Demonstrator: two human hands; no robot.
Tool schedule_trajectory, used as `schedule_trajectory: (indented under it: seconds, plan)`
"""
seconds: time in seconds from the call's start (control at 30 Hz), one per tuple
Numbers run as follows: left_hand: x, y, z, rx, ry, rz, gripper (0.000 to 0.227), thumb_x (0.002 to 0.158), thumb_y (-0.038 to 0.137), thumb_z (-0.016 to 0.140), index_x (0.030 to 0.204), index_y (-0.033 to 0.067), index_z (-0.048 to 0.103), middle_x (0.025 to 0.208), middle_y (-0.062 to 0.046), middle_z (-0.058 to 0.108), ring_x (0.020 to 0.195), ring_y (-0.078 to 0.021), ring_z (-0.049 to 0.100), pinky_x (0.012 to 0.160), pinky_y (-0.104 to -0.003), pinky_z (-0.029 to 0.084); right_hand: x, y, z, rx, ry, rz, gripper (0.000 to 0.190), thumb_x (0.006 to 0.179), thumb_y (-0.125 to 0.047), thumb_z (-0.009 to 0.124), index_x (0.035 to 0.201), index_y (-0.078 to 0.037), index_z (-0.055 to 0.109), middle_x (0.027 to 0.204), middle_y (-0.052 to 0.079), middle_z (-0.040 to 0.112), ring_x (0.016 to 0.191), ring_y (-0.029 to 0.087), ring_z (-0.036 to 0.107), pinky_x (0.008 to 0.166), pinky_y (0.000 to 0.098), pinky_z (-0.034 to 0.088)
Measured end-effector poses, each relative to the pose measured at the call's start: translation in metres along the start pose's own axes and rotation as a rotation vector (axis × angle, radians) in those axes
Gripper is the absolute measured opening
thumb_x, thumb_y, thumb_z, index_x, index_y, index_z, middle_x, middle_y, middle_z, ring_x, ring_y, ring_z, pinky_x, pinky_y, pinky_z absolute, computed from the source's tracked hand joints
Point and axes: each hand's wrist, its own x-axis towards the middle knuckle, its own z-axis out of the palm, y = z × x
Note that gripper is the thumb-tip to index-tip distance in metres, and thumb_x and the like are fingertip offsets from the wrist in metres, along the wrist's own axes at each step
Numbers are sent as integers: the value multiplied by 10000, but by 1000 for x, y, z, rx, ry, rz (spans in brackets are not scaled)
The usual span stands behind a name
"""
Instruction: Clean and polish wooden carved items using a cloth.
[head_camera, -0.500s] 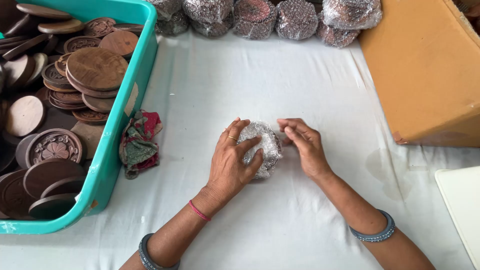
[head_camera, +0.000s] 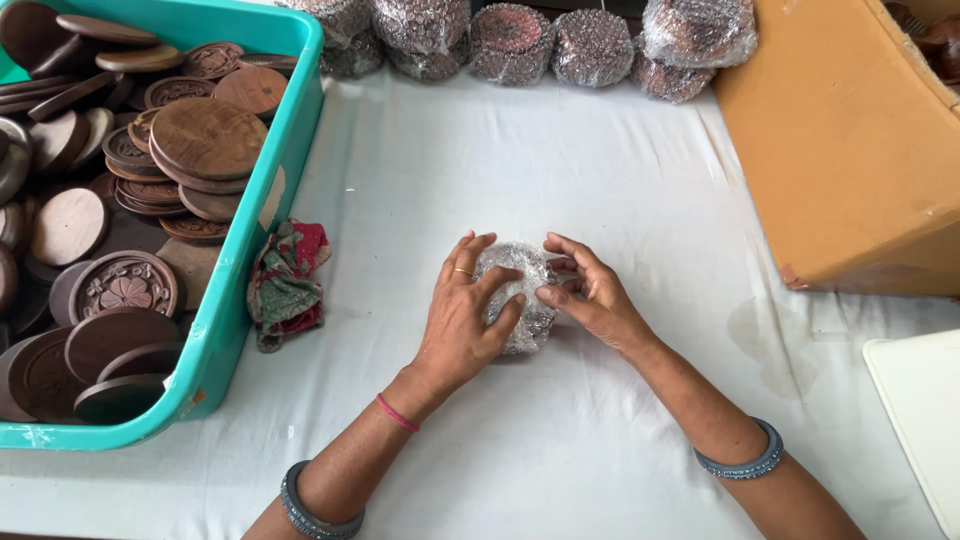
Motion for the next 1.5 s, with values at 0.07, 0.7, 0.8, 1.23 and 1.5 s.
schedule_trajectory:
  seconds: [0.07,0.7,0.8,1.23,1.5]
  plan:
    - [1,3,-7,-105,29,-42,400,890,306,739,1230,96,714,1533,-231,362,1470,-433,294,1132,-562,422,-1,-1,-1,-76,-5,28,850,817,-491,756,1503,-90,453,1376,128,587,1250,213,581,984,369,557]
    - [-6,-7,3,-214,-9,-304,647,866,351,702,1403,41,515,1484,-221,390,1313,-377,494,922,-499,582,-16,-25,17,-547,-22,-403,343,1002,-106,560,1273,-199,750,1558,67,442,1462,244,383,1199,414,417]
    - [2,6,-8,-282,-119,-460,679,846,385,615,1437,92,456,1535,-158,372,1090,-327,665,871,-464,627,-12,-27,21,-573,-10,-402,354,974,-66,540,1261,-155,728,1595,59,392,1491,258,343,1231,444,368]
    - [-8,-10,13,-223,-49,-306,643,913,340,608,1478,84,441,1573,-189,310,1366,-380,487,1001,-508,575,-7,-23,6,104,17,-63,469,951,-253,619,1397,-112,588,1524,60,490,1443,216,465,1149,405,483]
    - [-7,-6,9,-217,-77,-330,629,912,348,596,1465,92,442,1569,-173,316,1339,-354,521,950,-479,609,-12,-22,16,-34,42,-151,584,901,-291,704,1432,-125,529,1482,61,484,1358,204,501,1056,373,521]
